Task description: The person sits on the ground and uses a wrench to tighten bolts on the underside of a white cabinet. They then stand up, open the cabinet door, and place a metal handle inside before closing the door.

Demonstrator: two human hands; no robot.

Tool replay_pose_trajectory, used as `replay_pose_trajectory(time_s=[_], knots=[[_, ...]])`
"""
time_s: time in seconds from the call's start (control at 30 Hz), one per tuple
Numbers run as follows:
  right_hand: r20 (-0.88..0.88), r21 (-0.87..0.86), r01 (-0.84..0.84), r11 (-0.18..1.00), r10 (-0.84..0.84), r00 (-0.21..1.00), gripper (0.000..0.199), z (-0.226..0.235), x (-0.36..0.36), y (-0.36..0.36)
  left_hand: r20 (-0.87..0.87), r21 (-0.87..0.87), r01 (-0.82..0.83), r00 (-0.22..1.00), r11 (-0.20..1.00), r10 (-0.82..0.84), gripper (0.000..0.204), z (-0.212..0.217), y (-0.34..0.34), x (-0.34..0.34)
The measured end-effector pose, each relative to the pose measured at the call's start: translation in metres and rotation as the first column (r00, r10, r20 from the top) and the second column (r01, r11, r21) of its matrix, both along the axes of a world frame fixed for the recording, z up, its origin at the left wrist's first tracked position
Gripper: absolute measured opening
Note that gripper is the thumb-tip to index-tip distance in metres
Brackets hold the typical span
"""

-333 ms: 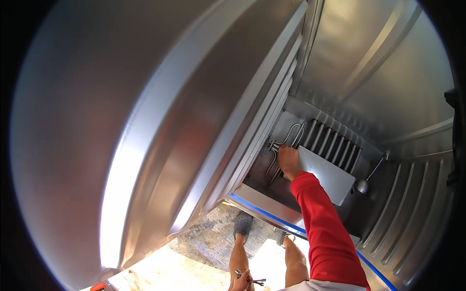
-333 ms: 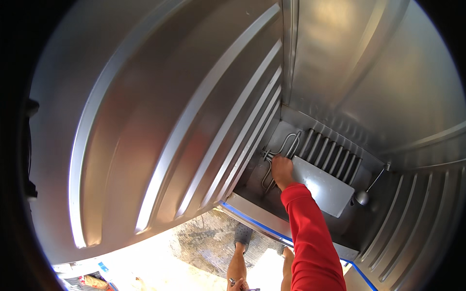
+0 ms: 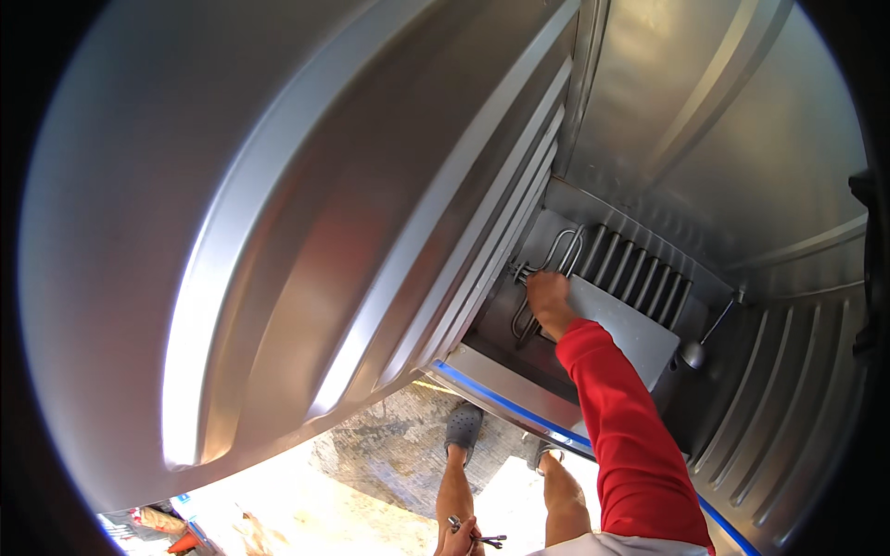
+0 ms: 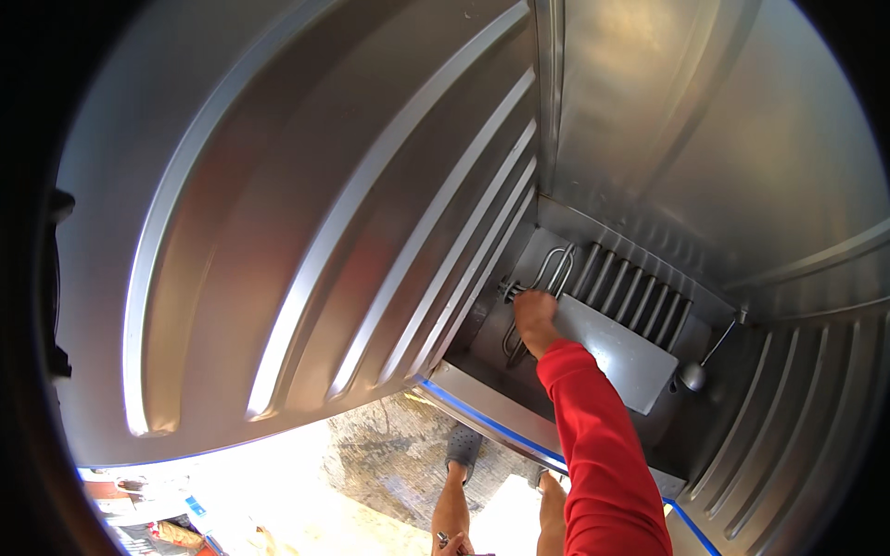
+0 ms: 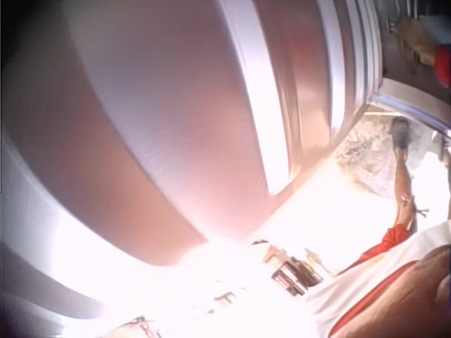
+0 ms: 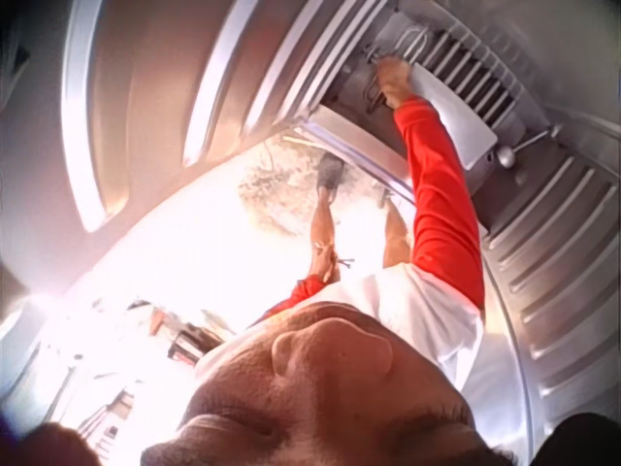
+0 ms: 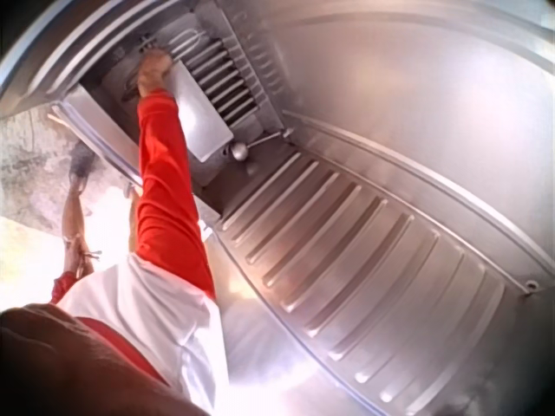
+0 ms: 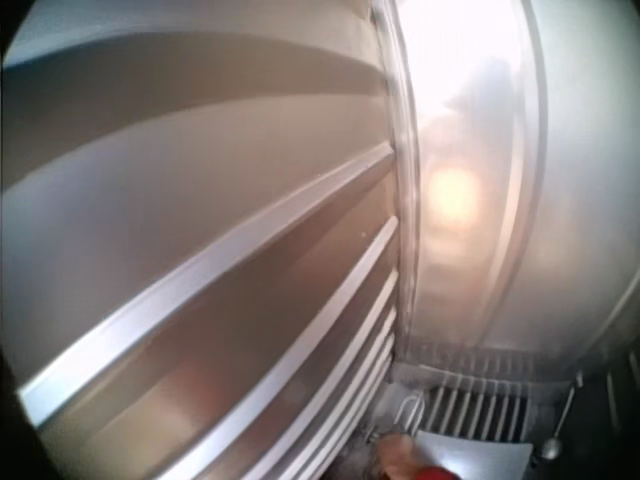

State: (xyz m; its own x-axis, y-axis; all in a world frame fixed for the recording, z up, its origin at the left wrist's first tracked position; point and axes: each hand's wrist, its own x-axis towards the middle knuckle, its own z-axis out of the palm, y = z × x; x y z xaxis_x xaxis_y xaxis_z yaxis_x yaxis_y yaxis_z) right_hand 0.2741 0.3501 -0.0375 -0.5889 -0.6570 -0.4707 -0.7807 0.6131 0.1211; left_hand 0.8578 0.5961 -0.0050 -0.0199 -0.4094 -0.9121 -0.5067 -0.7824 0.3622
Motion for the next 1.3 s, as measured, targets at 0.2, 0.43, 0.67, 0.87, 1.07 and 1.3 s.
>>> replay_pose_trajectory(time_s=[0.2, 0.43, 0.67, 0.87, 1.07, 1.3], knots=[[-0.005, 0.143, -0.076, 0.987, 0.077, 0.997, 0.022, 0.036, 0.004, -0.028, 0.0, 0.057, 0.031, 1.0, 0.998, -0.031, 0.03, 0.043, -0.029, -0.048], [-0.112, 0.205, -0.122, 0.971, 0.147, 0.983, 0.02, 0.027, 0.006, -0.046, -0.243, 0.199, 0.019, 0.97, 0.98, 0.03, 0.049, 0.029, -0.105, -0.057], [-0.298, 0.14, -0.207, 0.968, 0.241, 0.924, 0.014, 0.011, -0.03, -0.033, -0.363, 0.204, 0.083, 0.932, 0.976, -0.003, 0.041, 0.021, -0.185, -0.029], [-0.283, -0.188, -0.257, 0.948, 0.198, 0.938, 0.02, 0.023, -0.001, -0.019, -0.262, 0.078, -0.044, 0.963, 0.996, 0.063, 0.041, 0.028, -0.222, 0.051], [-0.244, -0.53, -0.274, 0.803, 0.165, 0.956, 0.027, 0.044, 0.01, 0.065, -0.326, 0.292, -0.263, 0.877, 0.92, 0.354, 0.035, 0.024, -0.234, 0.064], [-0.347, -0.455, -0.194, 0.869, 0.028, 0.937, 0.033, 0.113, 0.039, 0.136, -0.375, 0.305, -0.239, 0.86, 0.922, 0.347, 0.036, 0.047, -0.252, 0.04]])
